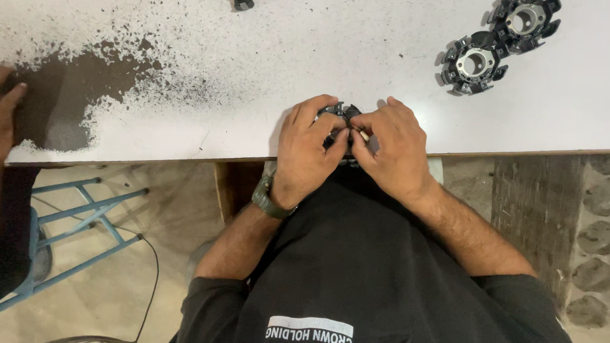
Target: The person sits at a white worktable and assembles black plastic wheel hub components, pressing small black clip pieces onto round hub bases one at a time and using a small hand tool to help seat the parts. Finished hub assemblies are set aside on the table as more pieces are picked up and joined.
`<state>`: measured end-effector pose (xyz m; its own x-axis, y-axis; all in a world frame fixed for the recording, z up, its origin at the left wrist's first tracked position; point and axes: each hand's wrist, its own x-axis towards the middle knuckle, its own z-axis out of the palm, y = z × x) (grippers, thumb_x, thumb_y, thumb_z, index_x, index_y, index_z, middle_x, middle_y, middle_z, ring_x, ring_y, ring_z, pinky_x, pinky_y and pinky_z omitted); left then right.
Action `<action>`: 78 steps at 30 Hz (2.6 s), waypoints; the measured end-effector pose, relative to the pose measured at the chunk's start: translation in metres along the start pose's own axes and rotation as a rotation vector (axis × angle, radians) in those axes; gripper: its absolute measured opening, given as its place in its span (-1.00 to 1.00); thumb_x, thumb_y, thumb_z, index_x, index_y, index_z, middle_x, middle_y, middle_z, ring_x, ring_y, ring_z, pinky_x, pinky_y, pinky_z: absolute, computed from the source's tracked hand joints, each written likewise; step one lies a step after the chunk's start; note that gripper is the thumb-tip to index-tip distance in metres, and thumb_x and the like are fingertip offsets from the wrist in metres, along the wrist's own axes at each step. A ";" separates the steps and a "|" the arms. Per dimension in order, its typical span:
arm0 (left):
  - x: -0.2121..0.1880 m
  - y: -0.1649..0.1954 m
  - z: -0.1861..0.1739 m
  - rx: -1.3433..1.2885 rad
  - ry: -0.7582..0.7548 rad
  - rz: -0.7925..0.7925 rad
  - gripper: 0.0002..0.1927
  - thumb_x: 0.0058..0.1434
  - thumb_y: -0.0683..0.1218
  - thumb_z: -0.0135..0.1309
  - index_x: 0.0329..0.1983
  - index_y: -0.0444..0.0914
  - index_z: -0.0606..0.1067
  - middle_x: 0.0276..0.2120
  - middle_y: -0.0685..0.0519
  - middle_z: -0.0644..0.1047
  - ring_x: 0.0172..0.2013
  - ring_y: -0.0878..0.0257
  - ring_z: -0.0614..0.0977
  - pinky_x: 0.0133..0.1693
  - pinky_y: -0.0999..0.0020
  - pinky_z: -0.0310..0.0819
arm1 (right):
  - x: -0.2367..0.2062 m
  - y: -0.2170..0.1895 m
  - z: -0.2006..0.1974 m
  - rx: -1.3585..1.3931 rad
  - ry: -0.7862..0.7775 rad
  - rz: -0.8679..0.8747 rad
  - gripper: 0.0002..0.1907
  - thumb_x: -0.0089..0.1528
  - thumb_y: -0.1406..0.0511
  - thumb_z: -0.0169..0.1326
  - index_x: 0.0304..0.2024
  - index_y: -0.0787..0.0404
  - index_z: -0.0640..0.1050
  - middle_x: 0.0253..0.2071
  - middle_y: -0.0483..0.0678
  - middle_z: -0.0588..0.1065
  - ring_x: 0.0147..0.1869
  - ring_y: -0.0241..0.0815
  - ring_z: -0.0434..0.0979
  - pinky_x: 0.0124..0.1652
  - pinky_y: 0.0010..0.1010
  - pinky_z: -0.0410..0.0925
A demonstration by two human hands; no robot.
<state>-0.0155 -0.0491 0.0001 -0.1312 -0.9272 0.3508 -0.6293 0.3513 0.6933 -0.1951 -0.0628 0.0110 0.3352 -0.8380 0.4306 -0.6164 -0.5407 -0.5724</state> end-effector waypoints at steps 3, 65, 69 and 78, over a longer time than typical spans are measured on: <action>0.003 -0.002 0.004 0.001 0.033 -0.014 -0.89 0.19 -0.17 0.25 -0.24 -0.22 0.56 0.13 -0.01 0.52 0.12 0.01 0.52 0.17 0.04 0.36 | 0.000 -0.001 -0.002 0.009 -0.007 -0.006 -0.80 0.19 0.42 0.27 -0.17 0.21 0.54 -0.32 -0.05 0.49 -0.16 0.02 0.52 0.27 0.03 0.38; 0.014 -0.005 -0.018 0.026 -0.153 -0.018 -0.88 0.25 -0.19 0.18 -0.16 -0.27 0.52 0.09 0.02 0.56 -0.07 0.07 0.62 -0.06 0.18 0.55 | -0.025 0.011 0.001 0.111 0.145 -0.036 -0.75 0.17 0.49 0.26 -0.14 0.23 0.51 -0.18 0.01 0.52 -0.03 0.04 0.56 0.25 0.05 0.38; 0.014 -0.005 -0.021 0.171 -0.079 0.184 -0.84 0.14 -0.19 0.21 -0.21 -0.26 0.52 0.04 0.00 0.54 0.02 0.01 0.59 0.00 0.08 0.46 | -0.025 0.013 0.004 0.107 0.149 -0.042 -0.76 0.18 0.49 0.26 -0.14 0.24 0.51 -0.19 0.01 0.52 -0.03 0.03 0.56 0.24 0.04 0.39; 0.009 -0.005 -0.012 0.091 -0.190 0.067 -0.86 0.25 -0.19 0.17 -0.13 -0.28 0.53 0.11 0.02 0.53 0.01 0.07 0.59 0.02 0.14 0.51 | -0.024 0.012 0.005 0.102 0.147 -0.055 -0.74 0.16 0.50 0.26 -0.13 0.24 0.52 -0.18 0.01 0.52 -0.04 0.03 0.55 0.22 0.06 0.39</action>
<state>-0.0043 -0.0578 0.0077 -0.3119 -0.9130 0.2630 -0.6796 0.4079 0.6098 -0.2072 -0.0500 -0.0099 0.2541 -0.7913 0.5561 -0.5222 -0.5962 -0.6098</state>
